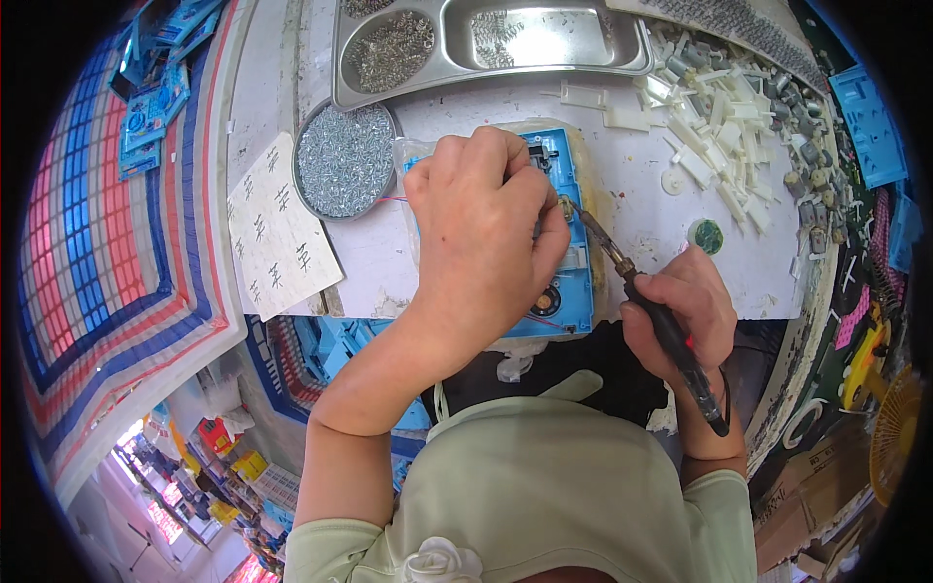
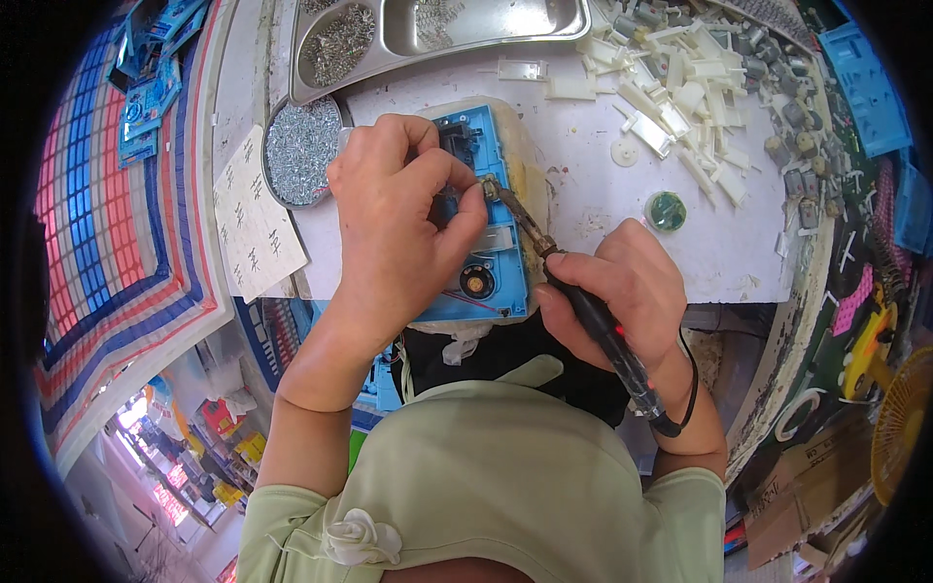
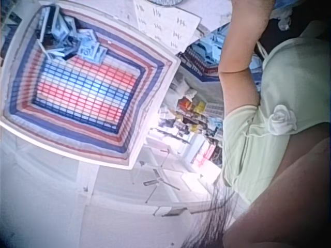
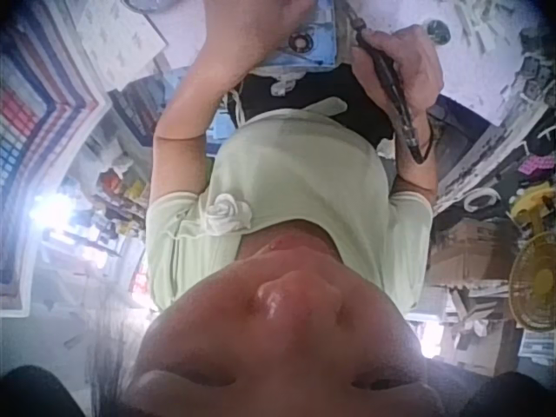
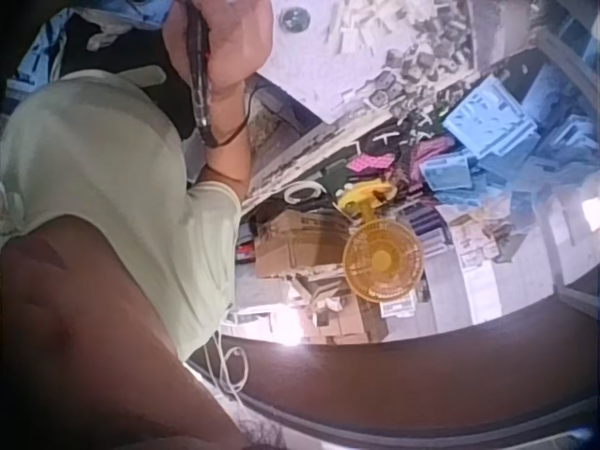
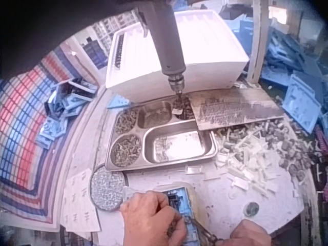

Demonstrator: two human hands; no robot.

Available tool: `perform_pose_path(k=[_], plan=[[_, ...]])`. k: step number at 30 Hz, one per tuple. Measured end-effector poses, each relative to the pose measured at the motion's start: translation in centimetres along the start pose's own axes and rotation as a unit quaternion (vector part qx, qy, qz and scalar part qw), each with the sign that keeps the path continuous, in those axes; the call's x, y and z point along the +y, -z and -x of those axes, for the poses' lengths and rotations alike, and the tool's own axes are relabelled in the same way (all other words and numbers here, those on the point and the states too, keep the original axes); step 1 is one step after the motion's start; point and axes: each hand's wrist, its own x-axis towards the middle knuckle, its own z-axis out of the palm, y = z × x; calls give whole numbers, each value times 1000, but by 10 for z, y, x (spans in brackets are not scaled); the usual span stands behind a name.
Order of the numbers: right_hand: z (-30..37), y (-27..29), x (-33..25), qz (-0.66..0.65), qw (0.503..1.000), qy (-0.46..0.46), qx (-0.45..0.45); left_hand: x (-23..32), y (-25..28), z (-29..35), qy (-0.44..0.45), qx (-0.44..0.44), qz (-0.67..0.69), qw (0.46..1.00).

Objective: Assembling, soldering, and screwing components into a blue plastic electronic device casing.

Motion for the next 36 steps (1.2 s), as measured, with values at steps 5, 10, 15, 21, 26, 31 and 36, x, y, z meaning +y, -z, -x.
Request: perform_pose_path(k=[5,10,15,21,26,31,36], plan=[[0,8,-1,1,1000,-5,2,0,1,2,-4,5,-3,1000],[0,13,0,3,1000,-5,11,-1,3,5,-14,6,14,1000],[5,18,3,5,1000,-14,23,-12,13,19,-38,18,86,995],[6,14,6,-7,999,-21,44,-15,1,38,121,87,268,952],[4,16,3,-6,998,-36,47,-21,2,35,207,83,471,854],[8,18,4,-2,998,-43,55,-12,10,42,226,54,544,807],[4,15,2,-5,998,-37,57,-20,5,48,140,34,346,927]])
